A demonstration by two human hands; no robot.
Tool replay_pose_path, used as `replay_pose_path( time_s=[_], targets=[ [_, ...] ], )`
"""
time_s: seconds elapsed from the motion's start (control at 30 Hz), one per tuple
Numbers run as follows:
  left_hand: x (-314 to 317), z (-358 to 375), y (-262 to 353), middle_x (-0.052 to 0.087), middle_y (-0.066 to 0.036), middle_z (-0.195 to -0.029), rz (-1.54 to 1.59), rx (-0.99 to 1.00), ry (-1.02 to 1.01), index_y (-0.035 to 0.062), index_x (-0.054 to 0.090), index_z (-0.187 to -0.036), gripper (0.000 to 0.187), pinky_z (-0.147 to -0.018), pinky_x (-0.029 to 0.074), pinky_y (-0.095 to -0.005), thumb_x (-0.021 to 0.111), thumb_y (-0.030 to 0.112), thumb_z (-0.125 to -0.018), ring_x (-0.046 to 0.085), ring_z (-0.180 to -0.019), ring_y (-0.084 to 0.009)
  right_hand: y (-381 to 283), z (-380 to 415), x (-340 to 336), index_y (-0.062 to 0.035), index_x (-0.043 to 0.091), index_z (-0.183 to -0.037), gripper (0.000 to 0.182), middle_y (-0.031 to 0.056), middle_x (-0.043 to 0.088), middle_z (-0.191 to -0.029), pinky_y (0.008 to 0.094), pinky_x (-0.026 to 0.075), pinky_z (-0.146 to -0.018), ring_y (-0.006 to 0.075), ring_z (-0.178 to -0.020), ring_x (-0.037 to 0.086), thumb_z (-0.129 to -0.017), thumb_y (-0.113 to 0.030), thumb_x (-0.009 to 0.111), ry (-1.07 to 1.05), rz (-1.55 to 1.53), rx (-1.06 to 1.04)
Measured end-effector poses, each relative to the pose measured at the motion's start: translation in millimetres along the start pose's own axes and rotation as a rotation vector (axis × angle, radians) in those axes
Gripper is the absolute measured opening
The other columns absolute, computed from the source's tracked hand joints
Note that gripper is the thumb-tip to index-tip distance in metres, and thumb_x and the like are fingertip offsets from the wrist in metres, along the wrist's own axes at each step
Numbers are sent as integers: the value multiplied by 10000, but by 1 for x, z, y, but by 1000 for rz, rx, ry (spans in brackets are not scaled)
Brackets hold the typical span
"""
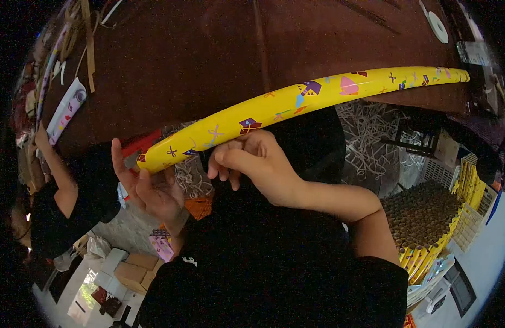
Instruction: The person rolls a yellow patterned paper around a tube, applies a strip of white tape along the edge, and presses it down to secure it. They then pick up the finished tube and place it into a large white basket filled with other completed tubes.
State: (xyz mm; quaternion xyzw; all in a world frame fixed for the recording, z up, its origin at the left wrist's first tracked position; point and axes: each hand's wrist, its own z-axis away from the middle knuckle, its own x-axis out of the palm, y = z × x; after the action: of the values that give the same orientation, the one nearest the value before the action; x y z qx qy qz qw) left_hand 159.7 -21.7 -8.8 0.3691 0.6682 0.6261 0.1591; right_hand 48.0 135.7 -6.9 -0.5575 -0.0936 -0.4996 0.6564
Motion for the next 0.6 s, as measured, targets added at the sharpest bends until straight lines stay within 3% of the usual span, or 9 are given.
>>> replay_pose_path(
  time_s=[0.23,0.43,0.5,0.53,0.57,0.6],
  targets=[
    [3,1,2,598,-210,-1119,-21,-35,79,-30,221,-1449,618,-500,475,-209,434,110,-885,597,-662,-135,-2,-1,4,5,626,-923,196,83,659,-800,237,479,-526,112,-694,598,-920,-170,539,31,-65,49],
    [2,-1,-1,586,-198,-1129,43,0,-62,-29,244,-1439,600,-527,438,-178,452,140,-902,601,-728,-149,-1,-9,13,-16,616,-948,264,48,647,-755,214,460,-481,88,-635,587,-946,-278,581,54,-31,67],
    [19,-1,1,650,-148,-924,-33,-76,293,18,186,-1454,640,-558,471,-204,451,149,-886,552,-569,-136,-6,-10,15,-9,608,-961,294,66,647,-790,233,466,-513,110,-672,596,-967,-292,527,68,15,83],
    [16,-2,-3,603,-177,-1109,-28,-71,312,7,230,-1433,592,-551,469,-209,469,110,-901,541,-571,-112,-8,-11,15,-3,600,-974,329,85,647,-826,251,472,-545,131,-709,605,-987,-306,474,70,53,108],
    [13,0,-3,603,-177,-1109,-10,-80,301,7,230,-1433,592,-551,469,-209,469,110,-901,541,-571,-112,-6,-12,16,-8,594,-970,377,90,640,-813,261,472,-550,139,-705,597,-1002,-345,428,58,69,126],
    [8,3,-1,526,-185,-1222,-104,-89,222,-8,253,-1416,564,-550,468,-208,475,75,-904,536,-574,-99,-6,-12,12,-8,594,-970,377,90,640,-813,261,472,-550,139,-705,597,-1002,-345,428,75,77,118]
  ],
)
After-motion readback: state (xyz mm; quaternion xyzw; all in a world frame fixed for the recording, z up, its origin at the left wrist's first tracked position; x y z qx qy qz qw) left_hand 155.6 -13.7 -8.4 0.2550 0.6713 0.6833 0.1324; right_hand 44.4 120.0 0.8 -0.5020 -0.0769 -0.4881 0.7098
